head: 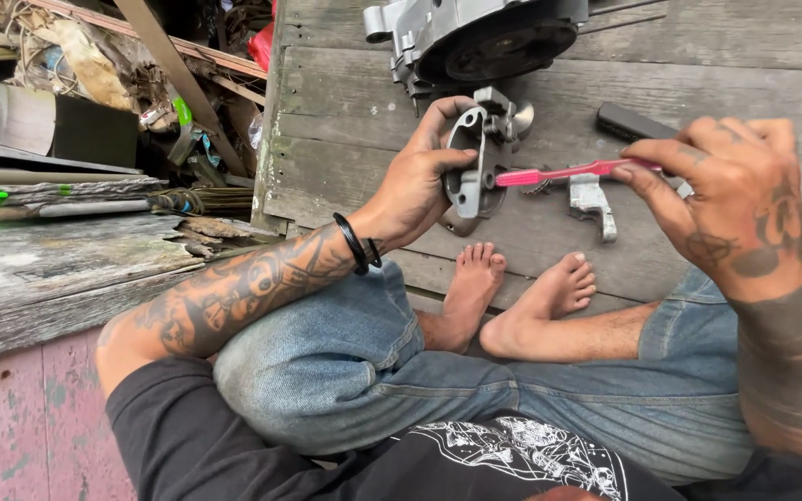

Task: Cleaning a metal motorcycle engine component using a toothbrush.

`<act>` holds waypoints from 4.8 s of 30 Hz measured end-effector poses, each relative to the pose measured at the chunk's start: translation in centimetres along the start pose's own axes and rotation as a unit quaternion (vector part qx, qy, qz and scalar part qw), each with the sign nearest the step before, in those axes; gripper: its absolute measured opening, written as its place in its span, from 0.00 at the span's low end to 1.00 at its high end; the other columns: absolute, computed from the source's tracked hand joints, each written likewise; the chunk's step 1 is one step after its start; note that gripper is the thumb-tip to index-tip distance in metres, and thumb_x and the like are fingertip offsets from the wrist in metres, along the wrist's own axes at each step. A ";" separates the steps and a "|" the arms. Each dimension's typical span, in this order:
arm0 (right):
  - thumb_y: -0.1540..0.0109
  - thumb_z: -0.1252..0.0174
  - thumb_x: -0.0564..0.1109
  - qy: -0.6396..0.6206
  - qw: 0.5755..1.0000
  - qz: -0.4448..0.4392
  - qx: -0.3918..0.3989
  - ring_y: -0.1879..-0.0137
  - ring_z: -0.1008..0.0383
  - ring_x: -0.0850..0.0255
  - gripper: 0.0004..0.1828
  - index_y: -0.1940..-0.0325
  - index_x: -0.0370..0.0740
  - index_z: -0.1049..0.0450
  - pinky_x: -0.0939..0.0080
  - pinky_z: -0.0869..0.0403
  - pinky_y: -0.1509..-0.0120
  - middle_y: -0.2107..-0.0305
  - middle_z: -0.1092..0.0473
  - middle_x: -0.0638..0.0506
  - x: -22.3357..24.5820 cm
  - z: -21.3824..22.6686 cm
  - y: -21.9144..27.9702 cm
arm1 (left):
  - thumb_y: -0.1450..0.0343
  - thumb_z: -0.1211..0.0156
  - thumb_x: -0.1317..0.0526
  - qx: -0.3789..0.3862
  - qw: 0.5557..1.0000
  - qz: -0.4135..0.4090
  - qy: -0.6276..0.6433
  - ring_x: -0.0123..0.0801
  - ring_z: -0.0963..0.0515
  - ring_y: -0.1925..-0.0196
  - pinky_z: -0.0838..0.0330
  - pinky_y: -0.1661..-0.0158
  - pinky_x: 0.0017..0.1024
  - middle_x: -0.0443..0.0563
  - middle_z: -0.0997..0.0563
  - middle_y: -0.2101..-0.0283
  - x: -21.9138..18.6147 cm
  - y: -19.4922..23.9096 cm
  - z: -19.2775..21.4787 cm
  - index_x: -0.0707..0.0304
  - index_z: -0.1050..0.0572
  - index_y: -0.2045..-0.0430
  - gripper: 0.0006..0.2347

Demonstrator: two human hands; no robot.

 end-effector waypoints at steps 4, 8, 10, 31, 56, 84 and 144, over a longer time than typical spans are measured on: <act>0.26 0.30 0.58 -0.050 0.998 0.007 -0.049 0.59 0.29 0.57 0.11 0.51 0.51 0.13 0.51 0.41 0.38 0.66 0.27 0.55 1.1 1.6 -0.7 | 0.30 0.55 0.80 -0.006 0.999 -0.021 -0.032 0.35 0.20 0.60 0.20 0.62 0.28 0.59 0.22 0.53 -0.1 -0.3 0.2 0.62 0.33 0.47 0.19; 0.30 0.31 0.60 -0.067 0.998 -0.019 -0.007 0.55 0.28 0.56 0.15 0.52 0.50 0.14 0.51 0.42 0.38 0.66 0.27 0.54 -1.1 -0.5 -0.5 | 0.33 0.56 0.78 -0.004 0.999 0.039 -0.029 0.39 0.18 0.65 0.24 0.75 0.32 0.64 0.17 0.59 0.1 0.2 -0.9 0.61 0.27 0.52 0.18; 0.29 0.30 0.56 -0.095 0.995 -0.039 -0.014 0.55 0.31 0.55 0.12 0.52 0.47 0.15 0.50 0.43 0.37 0.64 0.27 0.54 -2.1 -0.1 -0.6 | 0.33 0.55 0.78 -0.004 0.999 0.034 -0.030 0.40 0.17 0.64 0.23 0.69 0.31 0.62 0.16 0.59 0.6 -0.2 -0.7 0.64 0.26 0.54 0.17; 0.34 0.34 0.57 -0.207 0.977 -0.012 -0.056 0.61 0.30 0.56 0.11 0.62 0.50 0.22 0.56 0.38 0.41 0.73 0.32 0.55 -0.7 -1.2 -2.7 | 0.45 0.46 0.63 -0.081 0.991 0.099 -0.044 0.38 0.23 0.72 0.20 0.74 0.32 0.58 0.26 0.74 5.0 -2.4 -0.2 0.55 0.18 0.65 0.16; 0.36 0.35 0.62 -0.258 0.965 -0.024 -0.028 0.58 0.29 0.60 0.16 0.65 0.50 0.25 0.57 0.40 0.39 0.73 0.30 0.57 -2.7 -5.9 -2.5 | 0.37 0.34 0.47 -0.030 0.980 0.189 0.052 0.47 0.20 0.56 0.16 0.59 0.51 0.64 0.23 0.53 6.0 -0.3 -2.8 0.68 0.36 0.33 0.38; 0.33 0.31 0.57 -0.264 0.960 -0.055 -0.080 0.59 0.31 0.54 0.16 0.64 0.46 0.26 0.55 0.37 0.39 0.74 0.32 0.53 -10.5 -9.4 -1.1 | 0.38 0.26 0.55 -0.040 0.988 0.105 0.108 0.48 0.14 0.57 0.17 0.58 0.43 0.61 0.17 0.56 7.4 -3.5 -0.8 0.67 0.20 0.56 0.21; 0.36 0.42 0.64 -0.255 0.955 -0.054 -0.143 0.60 0.37 0.62 0.18 0.69 0.51 0.31 0.56 0.45 0.45 0.72 0.34 0.61 0.5 -1.5 -3.7 | 0.26 0.49 0.58 -0.097 0.984 0.148 -0.001 0.39 0.19 0.63 0.26 0.63 0.30 0.55 0.16 0.59 3.7 0.2 0.2 0.67 0.20 0.55 0.14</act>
Point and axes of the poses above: each hand's wrist, its own y-axis away from the middle knuckle, its own z-axis out of the back of the hand, x = y × z, the point moved 6 cm from there along -y, towards the middle knuckle
